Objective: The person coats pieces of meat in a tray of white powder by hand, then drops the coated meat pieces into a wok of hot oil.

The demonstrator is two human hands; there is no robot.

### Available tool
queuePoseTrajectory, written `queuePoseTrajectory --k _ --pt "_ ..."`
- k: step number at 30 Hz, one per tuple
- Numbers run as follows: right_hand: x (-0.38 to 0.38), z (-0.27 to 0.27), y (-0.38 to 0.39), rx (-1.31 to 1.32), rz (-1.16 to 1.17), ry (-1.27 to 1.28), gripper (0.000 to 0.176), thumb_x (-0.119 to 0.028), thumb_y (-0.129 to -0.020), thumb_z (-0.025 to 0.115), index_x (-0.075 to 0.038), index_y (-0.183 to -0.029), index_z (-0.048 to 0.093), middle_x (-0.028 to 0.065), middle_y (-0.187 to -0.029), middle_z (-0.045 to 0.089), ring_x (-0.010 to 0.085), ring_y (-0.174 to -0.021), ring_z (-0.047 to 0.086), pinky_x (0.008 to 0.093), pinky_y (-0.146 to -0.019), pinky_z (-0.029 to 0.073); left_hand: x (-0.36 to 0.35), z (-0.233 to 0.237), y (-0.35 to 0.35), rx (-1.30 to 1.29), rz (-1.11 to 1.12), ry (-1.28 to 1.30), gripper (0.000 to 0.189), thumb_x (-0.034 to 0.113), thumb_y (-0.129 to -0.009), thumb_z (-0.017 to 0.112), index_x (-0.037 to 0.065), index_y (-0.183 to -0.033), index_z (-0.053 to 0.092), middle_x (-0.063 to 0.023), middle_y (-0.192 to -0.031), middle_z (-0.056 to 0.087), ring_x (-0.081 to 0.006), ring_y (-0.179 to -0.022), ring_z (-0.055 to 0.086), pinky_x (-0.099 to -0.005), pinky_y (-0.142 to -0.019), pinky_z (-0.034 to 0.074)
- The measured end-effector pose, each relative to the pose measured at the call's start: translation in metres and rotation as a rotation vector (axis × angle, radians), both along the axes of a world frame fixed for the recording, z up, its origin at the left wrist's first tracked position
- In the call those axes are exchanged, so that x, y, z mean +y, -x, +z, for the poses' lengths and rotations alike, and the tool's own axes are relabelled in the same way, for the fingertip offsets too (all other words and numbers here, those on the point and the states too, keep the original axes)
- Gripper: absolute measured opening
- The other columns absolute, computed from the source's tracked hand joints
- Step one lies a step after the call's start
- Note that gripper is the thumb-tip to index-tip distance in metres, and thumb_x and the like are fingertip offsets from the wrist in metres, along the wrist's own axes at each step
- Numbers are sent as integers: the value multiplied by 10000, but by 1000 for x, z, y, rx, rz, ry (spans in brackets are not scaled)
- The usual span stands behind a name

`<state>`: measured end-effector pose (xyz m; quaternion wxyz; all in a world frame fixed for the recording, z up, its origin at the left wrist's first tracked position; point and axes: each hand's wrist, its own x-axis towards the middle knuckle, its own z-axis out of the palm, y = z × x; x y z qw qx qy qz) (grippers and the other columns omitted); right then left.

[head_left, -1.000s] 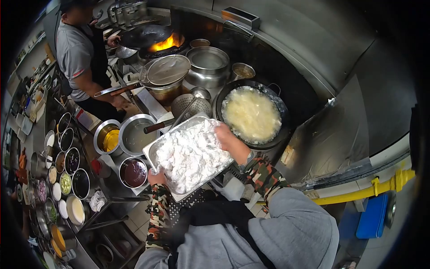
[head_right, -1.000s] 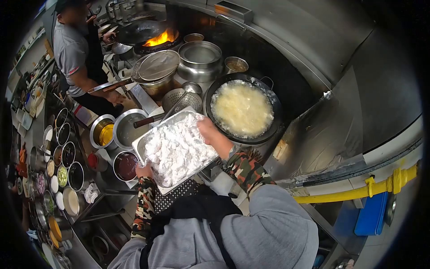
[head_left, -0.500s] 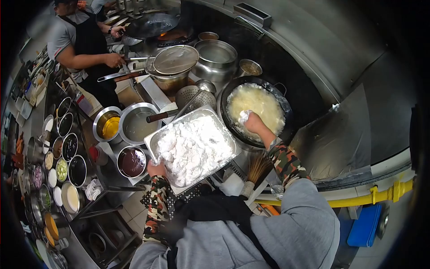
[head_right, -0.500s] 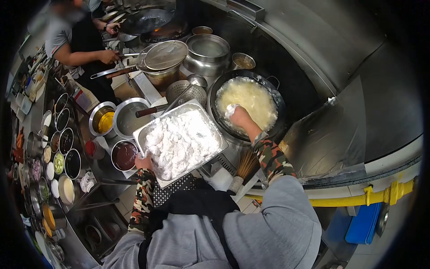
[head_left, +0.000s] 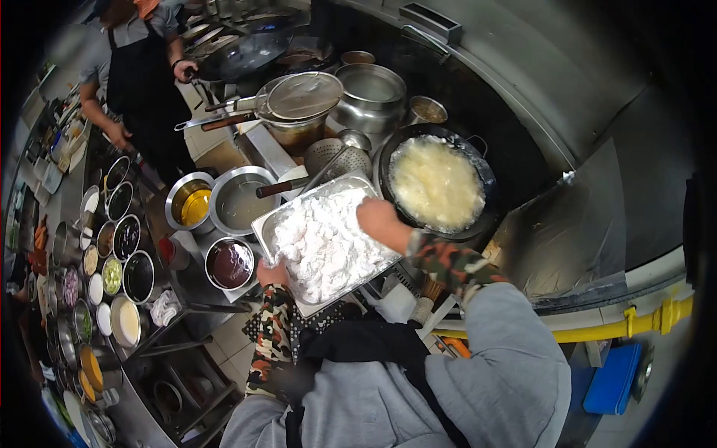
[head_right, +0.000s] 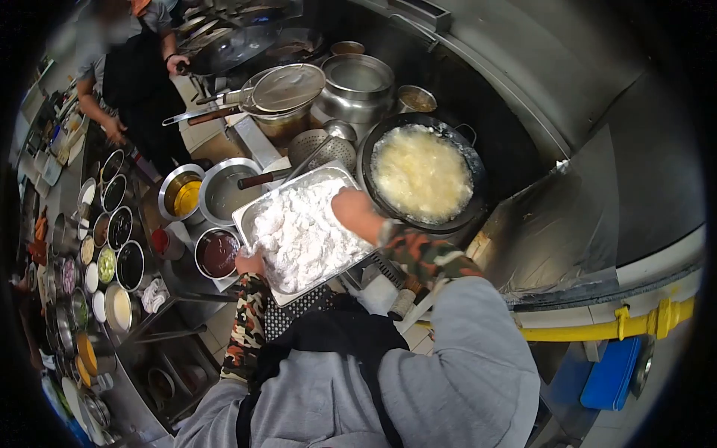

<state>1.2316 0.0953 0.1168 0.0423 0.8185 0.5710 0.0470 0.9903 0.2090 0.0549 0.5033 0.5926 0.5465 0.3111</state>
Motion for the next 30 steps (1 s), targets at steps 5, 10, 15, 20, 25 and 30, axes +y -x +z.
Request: queuePoseTrajectory --k 5,10,15,20,25,30 --pt "-2 13 13 -71 -93 19 170 -106 -672 503 -28 -773 614 147 -888 557 250 -803 552 314 -646 461 6 -23 0 -108 -35 -7 259 82 -681 627 -42 -892 545 -125 -813 607 -175 -724 575 -279 -669 433" --pt "-16 -2 5 720 -449 -551 238 -53 -682 495 7 -909 538 169 -857 571 243 -781 561 319 -701 446 1 -10 1 -40 -1 45 242 76 -685 621 -41 -884 548 -129 -815 606 -194 -724 577 -278 -665 433" --pt "-16 28 -8 1637 -670 -1167 234 12 -746 407 -33 -949 514 104 -741 559 191 -576 541 315 -461 454 14 -49 4 -49 -47 14 356 176 -690 638 -68 -927 532 -168 -865 593 -244 -790 567 -298 -711 426" --pt "-60 26 -125 993 -941 -1243 169 -128 -770 418 8 -811 509 62 -645 519 165 -515 488 315 -447 387 19 -57 7 123 21 45 501 196 -670 655 -111 -1017 464 -203 -972 553 -257 -896 536 -293 -781 408" --pt "-169 10 -258 185 -861 -872 259 -194 -746 484 58 -780 536 235 -766 553 339 -700 539 406 -603 425 18 -65 12 70 0 29 413 191 -663 655 -66 -958 525 -171 -927 579 -254 -856 552 -306 -759 414" --pt "-225 -22 -321 187 -981 -453 342 -271 -719 542 39 -859 514 232 -891 562 336 -875 542 389 -728 439 3 -13 6 -38 -30 49 265 72 -701 600 -57 -923 534 -121 -877 596 -182 -775 568 -271 -707 422"
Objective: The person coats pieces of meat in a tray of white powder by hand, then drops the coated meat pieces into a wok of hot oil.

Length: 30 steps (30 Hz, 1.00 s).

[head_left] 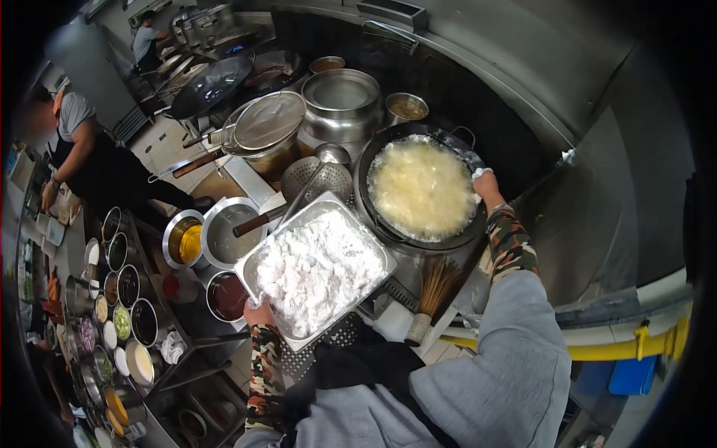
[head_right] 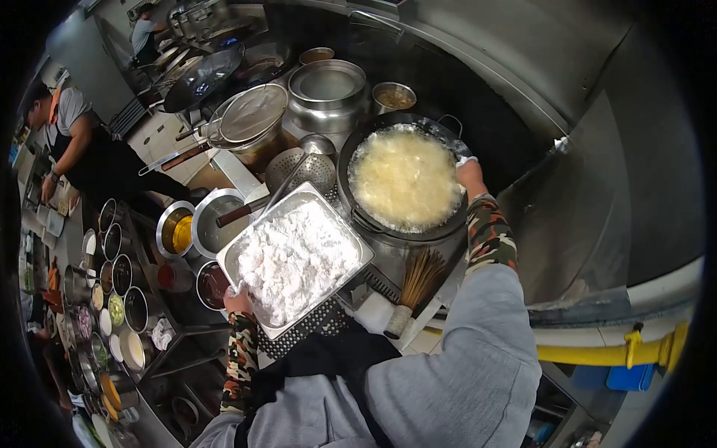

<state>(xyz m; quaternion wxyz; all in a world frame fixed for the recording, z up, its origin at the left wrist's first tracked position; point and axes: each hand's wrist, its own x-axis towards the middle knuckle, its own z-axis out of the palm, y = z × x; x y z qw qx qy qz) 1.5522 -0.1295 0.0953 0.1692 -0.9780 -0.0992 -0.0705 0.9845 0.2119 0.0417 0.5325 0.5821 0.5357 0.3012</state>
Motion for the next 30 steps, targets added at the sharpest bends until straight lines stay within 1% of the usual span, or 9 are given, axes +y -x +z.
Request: queuePoseTrajectory --k 3,8,13,14,16,17,20,23,30 --pt "-11 -31 -65 -236 137 180 313 -206 -726 527 61 -882 480 223 -868 566 356 -833 546 389 -704 446 -2 5 -1 24 -17 -20 227 58 -724 573 -53 -919 537 -111 -863 595 -168 -757 560 -264 -689 421" --pt "64 102 -1 -250 260 -92 215 -89 -717 506 26 -883 579 188 -860 592 290 -848 570 322 -732 446 -4 10 -3 -19 -2 14 213 72 -722 575 -46 -896 544 -91 -805 598 -162 -696 556 -266 -651 425" --pt "178 134 156 323 1032 -119 246 -26 -681 524 -18 -919 584 124 -841 611 195 -748 578 284 -694 450 -11 36 -7 61 59 -38 231 75 -674 618 -38 -860 541 -113 -774 598 -176 -702 565 -276 -661 427" --pt "201 111 187 777 1133 -406 304 -26 -663 527 -13 -965 557 117 -856 608 208 -740 576 286 -694 452 -11 36 -7 34 64 -33 231 75 -669 619 -37 -854 539 -118 -776 599 -182 -711 569 -276 -667 427" --pt "241 68 244 577 1405 -39 296 -45 -660 531 35 -944 541 175 -853 584 252 -756 565 316 -697 453 -13 35 -8 19 81 -65 232 73 -666 618 -36 -855 539 -122 -780 599 -187 -708 572 -277 -664 428" --pt "268 -10 239 406 1319 145 239 -39 -658 525 61 -874 555 207 -846 570 284 -794 556 338 -712 446 -12 33 -7 26 84 -103 233 71 -663 617 -35 -855 539 -127 -783 600 -192 -705 575 -278 -660 429" --pt "293 32 318 368 972 217 284 -165 -690 553 48 -878 542 250 -895 544 340 -841 530 359 -766 417 0 -6 -7 -72 16 -216 223 61 -661 614 -26 -853 541 -130 -769 600 -195 -701 579 -283 -648 434" --pt "296 -17 316 386 1096 136 285 -174 -680 569 46 -860 548 252 -863 550 345 -820 532 355 -747 420 -7 35 -10 15 54 -209 212 74 -657 626 -10 -835 549 -130 -738 598 -203 -691 581 -289 -638 438" --pt "232 22 283 430 1038 -131 229 -87 -678 528 47 -864 547 224 -850 564 330 -801 542 336 -722 428 -6 2 -5 -51 33 -129 257 89 -658 624 -9 -885 555 -123 -779 596 -203 -724 573 -292 -669 430"
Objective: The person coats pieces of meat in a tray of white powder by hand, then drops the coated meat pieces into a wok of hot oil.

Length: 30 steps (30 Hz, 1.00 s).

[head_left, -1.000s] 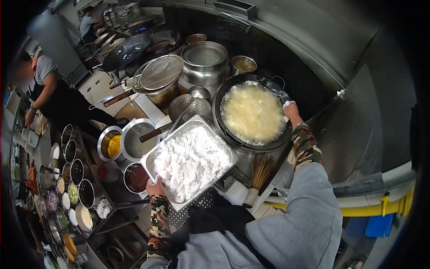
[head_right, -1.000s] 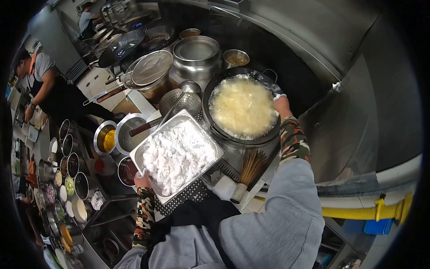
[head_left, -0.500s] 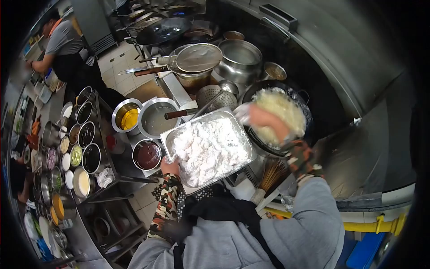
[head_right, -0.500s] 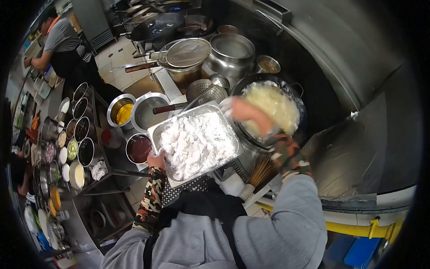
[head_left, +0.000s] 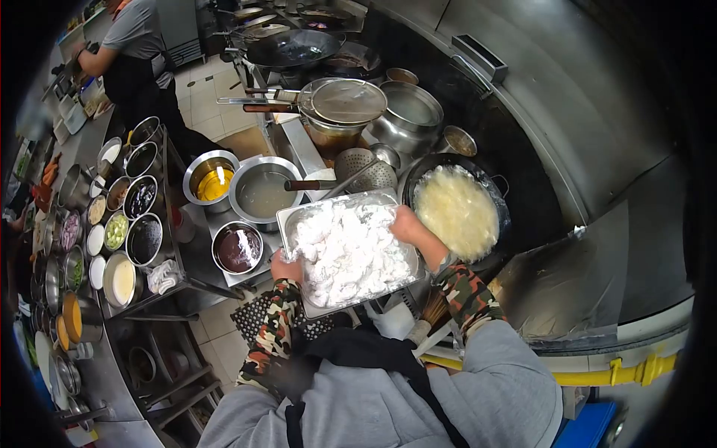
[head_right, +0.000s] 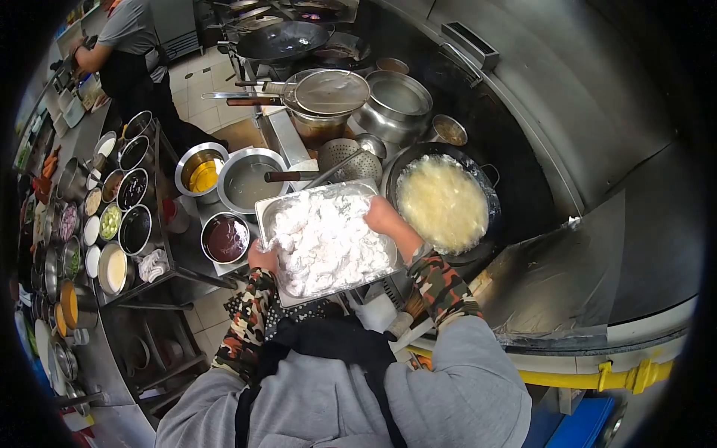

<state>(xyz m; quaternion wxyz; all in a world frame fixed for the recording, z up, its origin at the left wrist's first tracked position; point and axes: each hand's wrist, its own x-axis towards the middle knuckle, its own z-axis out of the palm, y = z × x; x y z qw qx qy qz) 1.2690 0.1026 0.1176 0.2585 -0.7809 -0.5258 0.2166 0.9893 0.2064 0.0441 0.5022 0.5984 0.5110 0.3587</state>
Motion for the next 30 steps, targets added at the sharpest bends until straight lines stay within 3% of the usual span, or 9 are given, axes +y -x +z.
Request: queuePoseTrajectory --k 6,14,16,17,19,22,26,28,30 --pt "-20 -3 6 -32 -184 103 282 -114 -678 535 91 -871 519 262 -886 534 352 -869 521 356 -761 414 0 5 -4 -62 38 88 245 58 -656 622 -4 -881 550 -105 -758 601 -183 -694 574 -283 -655 434" --pt "4 -3 59 582 -741 -191 314 -69 -769 432 41 -1062 430 182 -986 516 289 -893 510 360 -768 415 7 -11 -1 -52 -29 39 215 33 -657 615 -4 -859 550 -101 -770 604 -175 -704 577 -278 -648 434" --pt "11 -9 50 1043 -802 -367 302 -77 -805 350 43 -1067 440 175 -1021 517 288 -911 520 380 -797 423 1 6 -2 5 0 54 222 33 -658 617 -20 -861 547 -103 -778 607 -173 -707 578 -275 -648 435" --pt "11 -10 44 1043 -806 -367 302 -77 -805 350 43 -1067 440 175 -1021 517 288 -911 520 380 -797 423 1 6 -2 7 -3 56 222 33 -658 617 -20 -861 547 -103 -778 607 -173 -707 578 -275 -648 435" --pt "11 4 35 1738 -683 -557 326 -119 -832 291 47 -1059 455 181 -1022 526 284 -924 530 400 -824 423 1 3 -1 24 9 50 229 34 -661 620 -32 -867 544 -107 -782 608 -173 -702 578 -273 -647 437" --pt "13 -15 18 1932 -424 -543 318 -164 -835 298 11 -1005 503 174 -993 546 286 -910 542 419 -824 428 2 2 -2 -10 29 124 233 35 -662 620 -34 -872 546 -113 -781 608 -176 -692 578 -272 -642 437" --pt "13 -14 31 1859 -523 -437 287 -180 -835 343 -6 -968 529 153 -932 571 263 -869 554 388 -793 440 6 -10 -1 -75 -30 99 235 53 -659 630 -42 -859 550 -121 -770 608 -179 -685 581 -276 -633 440" --pt "18 11 35 2015 -215 -556 294 -252 -833 385 -21 -923 543 118 -879 578 250 -798 556 367 -755 448 6 -9 -1 56 -7 3 231 57 -652 636 -41 -848 561 -121 -769 610 -189 -688 582 -286 -641 440" --pt "15 43 52 1974 -436 -464 315 -269 -834 378 -15 -920 544 126 -894 573 264 -801 555 381 -763 444 2 5 -2 3 7 103 243 62 -641 643 -37 -850 566 -126 -775 609 -194 -699 582 -287 -654 438"
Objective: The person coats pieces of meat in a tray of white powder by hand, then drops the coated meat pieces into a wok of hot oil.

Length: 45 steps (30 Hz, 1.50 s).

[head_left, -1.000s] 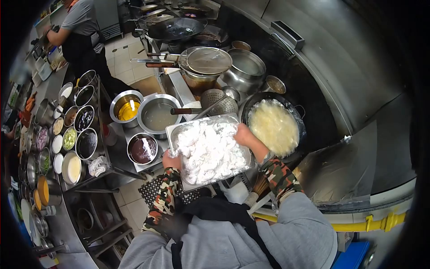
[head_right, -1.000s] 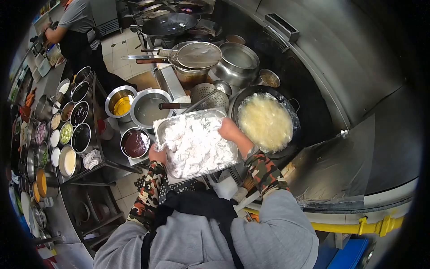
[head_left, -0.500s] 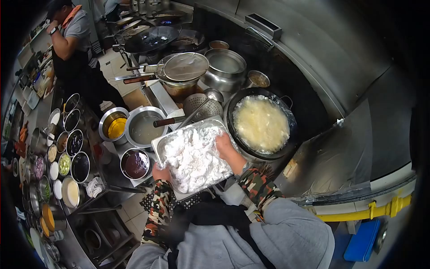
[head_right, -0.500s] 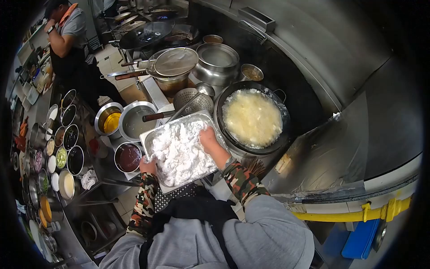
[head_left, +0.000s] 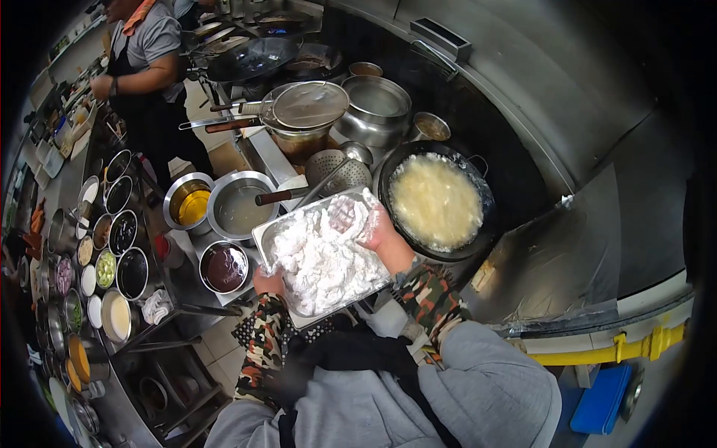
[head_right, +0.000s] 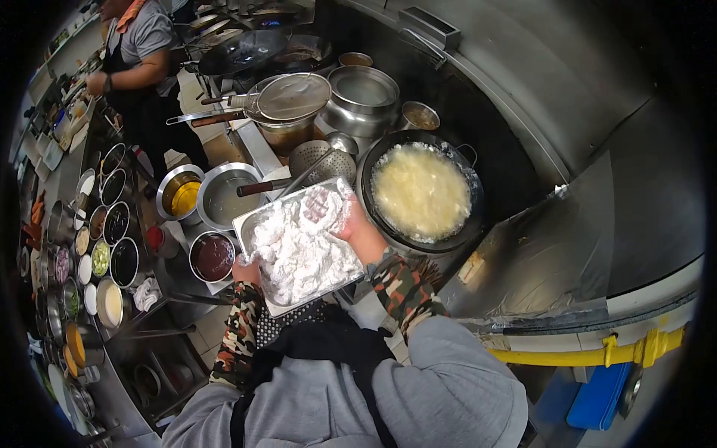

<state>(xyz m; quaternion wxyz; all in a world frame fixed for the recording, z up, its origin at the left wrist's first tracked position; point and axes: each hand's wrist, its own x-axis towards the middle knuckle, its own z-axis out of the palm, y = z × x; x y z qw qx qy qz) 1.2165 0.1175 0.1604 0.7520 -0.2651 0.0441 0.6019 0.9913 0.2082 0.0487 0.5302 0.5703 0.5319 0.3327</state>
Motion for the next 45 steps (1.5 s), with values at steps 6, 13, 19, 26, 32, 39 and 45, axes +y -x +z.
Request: queuePoseTrajectory --k 6,13,19,26,32,39,45 --pt "5 -30 -6 -49 13 25 331 -254 -834 364 -1 -956 540 166 -944 561 280 -868 543 402 -804 428 3 -11 0 15 -22 -21 243 55 -662 627 -41 -874 557 -122 -798 608 -191 -722 577 -276 -670 431" --pt "-6 23 -73 -579 -431 365 303 -329 -840 372 -156 -595 413 -4 -477 405 121 -325 335 275 -290 239 3 -14 0 -63 -13 31 264 38 -663 620 -36 -902 536 -122 -825 603 -189 -747 577 -274 -691 431" --pt "4 -18 -151 -954 -520 776 199 -215 -801 406 -74 -712 514 60 -602 490 197 -469 466 332 -399 355 5 -34 1 -92 -3 40 291 32 -643 636 -39 -905 530 -128 -836 598 -196 -758 574 -281 -691 432" --pt "26 -55 -275 -1560 -524 1155 196 -134 -755 457 8 -847 556 130 -772 568 195 -704 543 307 -593 396 -1 -14 2 42 -2 -4 280 21 -660 628 -29 -920 536 -108 -831 607 -171 -739 576 -265 -678 432" --pt "37 1 -165 -1866 -47 646 165 -130 -710 484 5 -713 579 156 -760 589 272 -726 566 358 -643 427 -2 -18 0 -45 22 38 268 62 -654 645 -15 -890 544 -101 -791 607 -164 -711 576 -266 -662 435" --pt "46 -52 -16 -2015 513 938 376 -231 -633 580 96 -817 547 268 -873 545 367 -843 532 352 -759 432 -3 -2 0 -5 -26 -57 262 74 -660 634 -2 -896 549 -117 -790 605 -195 -718 581 -282 -667 436" --pt "21 -41 -9 -1623 200 635 291 -98 -645 524 69 -884 538 189 -839 577 307 -695 570 358 -654 444 0 3 0 31 -39 -39 261 101 -673 619 11 -910 556 -126 -800 603 -221 -749 581 -294 -680 431"
